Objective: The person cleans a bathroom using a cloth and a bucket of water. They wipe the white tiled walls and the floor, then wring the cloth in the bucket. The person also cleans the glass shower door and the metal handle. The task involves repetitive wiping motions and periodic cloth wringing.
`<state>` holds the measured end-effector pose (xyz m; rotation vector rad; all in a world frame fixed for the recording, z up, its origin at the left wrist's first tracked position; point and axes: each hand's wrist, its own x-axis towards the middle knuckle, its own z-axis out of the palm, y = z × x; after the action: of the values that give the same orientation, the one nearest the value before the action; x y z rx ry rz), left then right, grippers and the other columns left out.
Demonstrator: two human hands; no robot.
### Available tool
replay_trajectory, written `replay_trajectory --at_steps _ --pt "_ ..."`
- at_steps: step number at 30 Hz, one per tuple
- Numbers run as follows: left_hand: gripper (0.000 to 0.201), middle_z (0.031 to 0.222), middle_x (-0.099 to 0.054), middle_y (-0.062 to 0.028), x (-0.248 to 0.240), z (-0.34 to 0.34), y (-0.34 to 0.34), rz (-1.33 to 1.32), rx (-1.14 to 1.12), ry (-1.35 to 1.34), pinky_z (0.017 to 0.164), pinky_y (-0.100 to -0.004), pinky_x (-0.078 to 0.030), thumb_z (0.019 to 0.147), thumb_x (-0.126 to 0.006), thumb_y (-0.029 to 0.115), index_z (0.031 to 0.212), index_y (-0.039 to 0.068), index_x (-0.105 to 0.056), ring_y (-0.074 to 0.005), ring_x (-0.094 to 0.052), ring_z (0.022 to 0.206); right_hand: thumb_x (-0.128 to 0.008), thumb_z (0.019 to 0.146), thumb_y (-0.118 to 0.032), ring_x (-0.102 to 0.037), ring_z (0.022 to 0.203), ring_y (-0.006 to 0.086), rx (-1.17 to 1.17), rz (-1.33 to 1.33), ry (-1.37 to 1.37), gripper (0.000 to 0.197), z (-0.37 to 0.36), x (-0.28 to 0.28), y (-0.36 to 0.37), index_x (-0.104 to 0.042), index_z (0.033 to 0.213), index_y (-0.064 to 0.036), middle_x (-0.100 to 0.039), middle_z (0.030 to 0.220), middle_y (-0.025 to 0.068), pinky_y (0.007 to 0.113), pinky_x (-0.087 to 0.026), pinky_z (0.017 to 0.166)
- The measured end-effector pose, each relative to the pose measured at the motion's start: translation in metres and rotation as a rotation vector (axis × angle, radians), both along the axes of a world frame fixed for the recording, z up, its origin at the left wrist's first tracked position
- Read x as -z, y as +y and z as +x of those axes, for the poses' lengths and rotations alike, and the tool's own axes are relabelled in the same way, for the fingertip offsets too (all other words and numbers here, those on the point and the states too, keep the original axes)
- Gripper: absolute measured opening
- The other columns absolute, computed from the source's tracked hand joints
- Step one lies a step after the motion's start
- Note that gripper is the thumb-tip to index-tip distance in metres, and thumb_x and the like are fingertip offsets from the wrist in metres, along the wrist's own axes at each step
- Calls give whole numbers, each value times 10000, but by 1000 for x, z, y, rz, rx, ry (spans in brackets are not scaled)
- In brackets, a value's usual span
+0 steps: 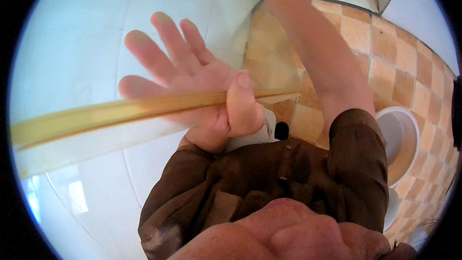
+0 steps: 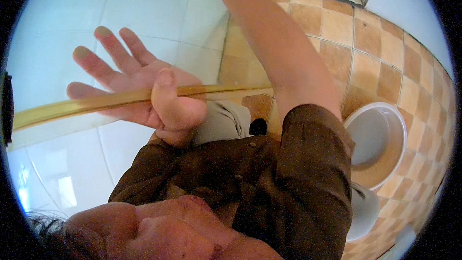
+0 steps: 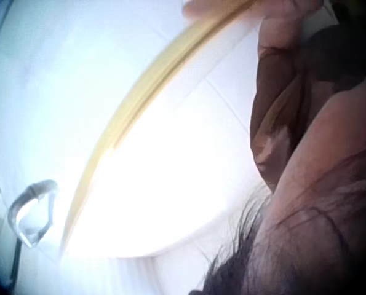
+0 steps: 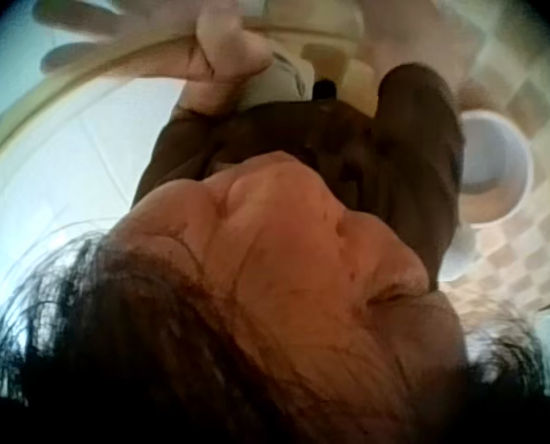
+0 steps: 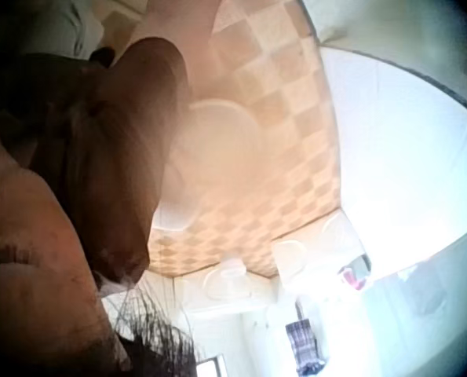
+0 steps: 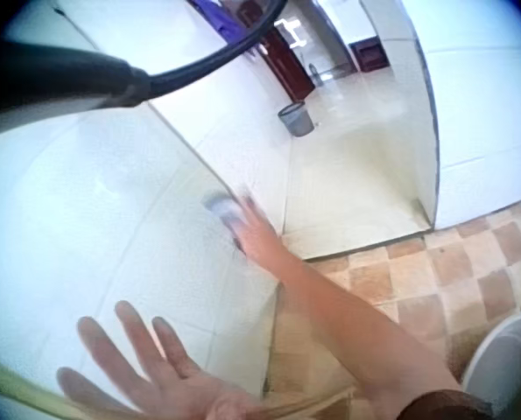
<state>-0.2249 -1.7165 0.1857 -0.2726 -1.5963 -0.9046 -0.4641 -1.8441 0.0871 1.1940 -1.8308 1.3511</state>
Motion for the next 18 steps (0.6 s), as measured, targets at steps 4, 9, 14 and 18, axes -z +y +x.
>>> replay_trajectory --at_steps 4,9,14,18 --pt "1077 1596 -188 -142 1 -5 7 91 -23 114 1152 -589 -213 592 -459 1 1566 222 -55 -465 -264 1405 -574 882 -238 -597 970 361 -127 54 -847 351 62 204 69 -605 1164 -32 -609 1009 227 435 -474 843" --pt "1039 1565 -260 -129 -8 -21 10 83 -86 158 1134 -579 -262 598 -451 15 1556 259 -133 -454 -311 1382 -559 887 -280 -552 1111 468 -137 648 -1135 495 140 237 197 -521 1320 -42 -610 1115 300 506 -432 975" --pt "984 1558 -283 -100 -13 -14 15 -1 -102 111 1121 -566 -288 655 -456 -8 1549 262 -146 -429 -341 1372 -509 841 -119 -620 906 329 -180 4 -711 209 118 89 163 -644 956 -8 -669 862 160 411 -474 838" --pt "974 1546 -308 -81 -12 -7 15 -14 -60 69 1111 -557 -305 665 -464 -56 1539 259 -168 -407 -359 1367 -580 837 -103 -430 1249 390 -389 -283 -387 520 105 29 127 -481 1346 -61 -456 1327 209 423 -363 1059"
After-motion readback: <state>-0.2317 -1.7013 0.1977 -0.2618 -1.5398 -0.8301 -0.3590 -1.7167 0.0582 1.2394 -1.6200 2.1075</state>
